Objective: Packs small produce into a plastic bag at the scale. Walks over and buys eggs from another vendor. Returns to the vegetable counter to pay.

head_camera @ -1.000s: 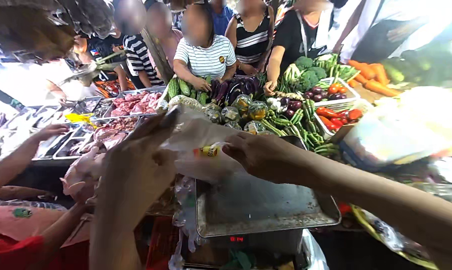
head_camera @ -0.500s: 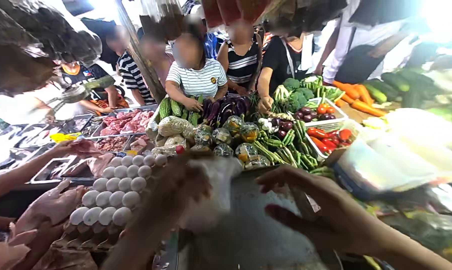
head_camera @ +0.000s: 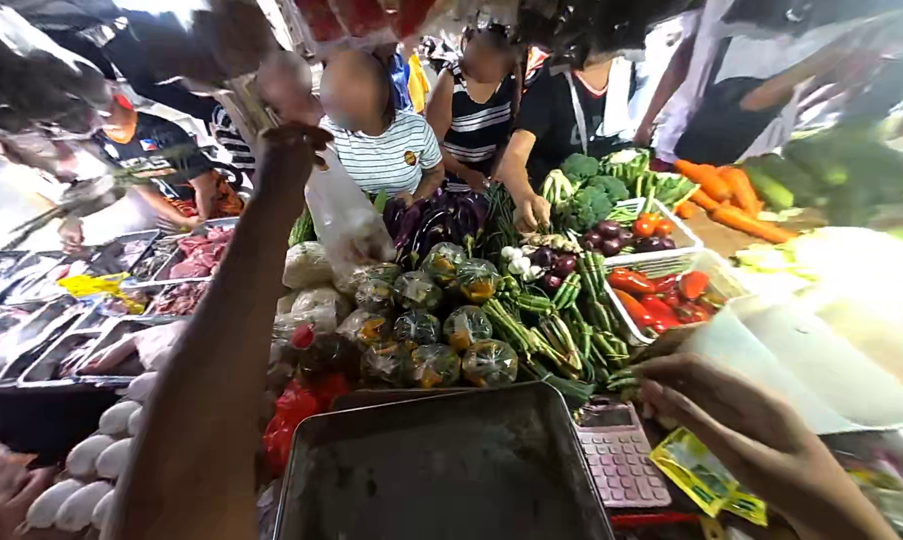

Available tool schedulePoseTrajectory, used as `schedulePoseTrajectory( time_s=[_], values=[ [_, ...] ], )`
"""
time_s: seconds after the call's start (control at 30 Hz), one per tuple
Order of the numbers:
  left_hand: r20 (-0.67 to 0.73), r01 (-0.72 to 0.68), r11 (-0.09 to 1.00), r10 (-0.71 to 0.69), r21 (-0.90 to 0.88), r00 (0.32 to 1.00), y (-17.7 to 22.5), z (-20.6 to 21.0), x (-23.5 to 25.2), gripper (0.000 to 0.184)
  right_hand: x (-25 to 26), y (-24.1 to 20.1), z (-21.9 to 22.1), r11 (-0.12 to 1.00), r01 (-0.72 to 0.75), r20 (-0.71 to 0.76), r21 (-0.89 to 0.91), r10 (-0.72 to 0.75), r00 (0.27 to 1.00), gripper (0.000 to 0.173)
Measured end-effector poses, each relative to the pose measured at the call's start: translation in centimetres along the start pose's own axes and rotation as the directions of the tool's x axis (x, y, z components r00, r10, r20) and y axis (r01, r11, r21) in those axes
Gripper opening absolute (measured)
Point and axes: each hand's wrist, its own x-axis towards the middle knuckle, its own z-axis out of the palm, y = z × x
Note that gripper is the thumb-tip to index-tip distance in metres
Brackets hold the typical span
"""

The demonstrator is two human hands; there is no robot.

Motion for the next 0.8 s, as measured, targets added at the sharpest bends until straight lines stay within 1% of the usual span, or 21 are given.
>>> schedulePoseTrajectory(
  time_s=[0.07, 0.13, 0.17, 0.27, 0.37, 0.43, 0.5, 0.6, 0.63, 0.67, 0.73, 0.8],
  values=[
    [0.026, 0.009, 0.997, -0.011, 0.077, 1.0, -4.1, 2.0, 0.2, 0.027, -0.9, 0.6, -1.0, 0.999, -0.049, -0.021, -0.01, 0.049, 0.999, 0.024],
    [0.08, 0.104, 0.99, -0.112, 0.099, 0.99, -8.1, 3.9, -0.8, 0.025, -1.7, 1.3, -1.7, 0.996, -0.089, -0.033, -0.019, 0.089, 0.996, 0.023],
    [0.102, 0.178, 0.978, -0.189, 0.108, 0.977, -9.9, 4.7, -1.7, 0.025, -2.1, 1.6, -2.0, 0.994, -0.108, -0.034, -0.019, 0.107, 0.994, 0.023],
    [0.142, 0.385, 0.915, -0.399, 0.118, 0.906, -14.8, 6.6, -3.9, 0.032, -3.0, 2.0, -2.0, 0.982, -0.186, -0.018, -0.013, 0.186, 0.982, 0.021],
    [0.112, 0.493, 0.857, -0.51, 0.152, 0.853, -17.9, 7.4, -4.6, 0.035, -4.0, 1.7, -1.6, 0.975, -0.223, 0.007, -0.011, 0.223, 0.975, 0.021],
    [0.123, 0.494, 0.857, -0.511, 0.143, 0.851, -18.3, 7.0, -4.7, 0.034, -4.6, 0.9, -1.4, 0.975, -0.222, 0.011, -0.013, 0.223, 0.975, 0.022],
    [0.155, 0.433, 0.893, -0.448, 0.125, 0.88, -17.8, 6.0, -4.8, 0.036, -5.3, -0.1, -1.4, 0.982, -0.188, -0.013, -0.034, 0.188, 0.982, 0.024],
    [0.186, 0.359, 0.932, -0.36, 0.038, 0.914, -16.2, 4.5, -5.4, 0.049, -7.1, -2.2, -1.1, 0.983, -0.16, -0.062, -0.088, 0.155, 0.986, 0.026],
    [0.187, 0.358, 0.934, -0.354, 0.017, 0.916, -15.5, 4.1, -5.7, 0.054, -7.8, -2.8, -1.0, 0.981, -0.167, -0.065, -0.095, 0.161, 0.985, 0.027],
    [0.178, 0.353, 0.936, -0.347, 0.0, 0.921, -14.9, 3.8, -6.2, 0.054, -8.4, -3.3, -0.8, 0.98, -0.17, -0.065, -0.099, 0.165, 0.984, 0.027],
    [0.175, 0.338, 0.94, -0.324, -0.052, 0.93, -14.2, 3.5, -7.3, 0.045, -9.2, -3.5, -0.2, 0.983, -0.156, -0.059, -0.093, 0.151, 0.987, 0.027],
    [0.168, 0.404, 0.897, -0.376, -0.182, 0.911, -14.1, 3.7, -8.5, 0.036, -9.5, -3.0, 0.3, 0.986, -0.145, -0.031, -0.079, 0.143, 0.989, 0.028]
  ],
)
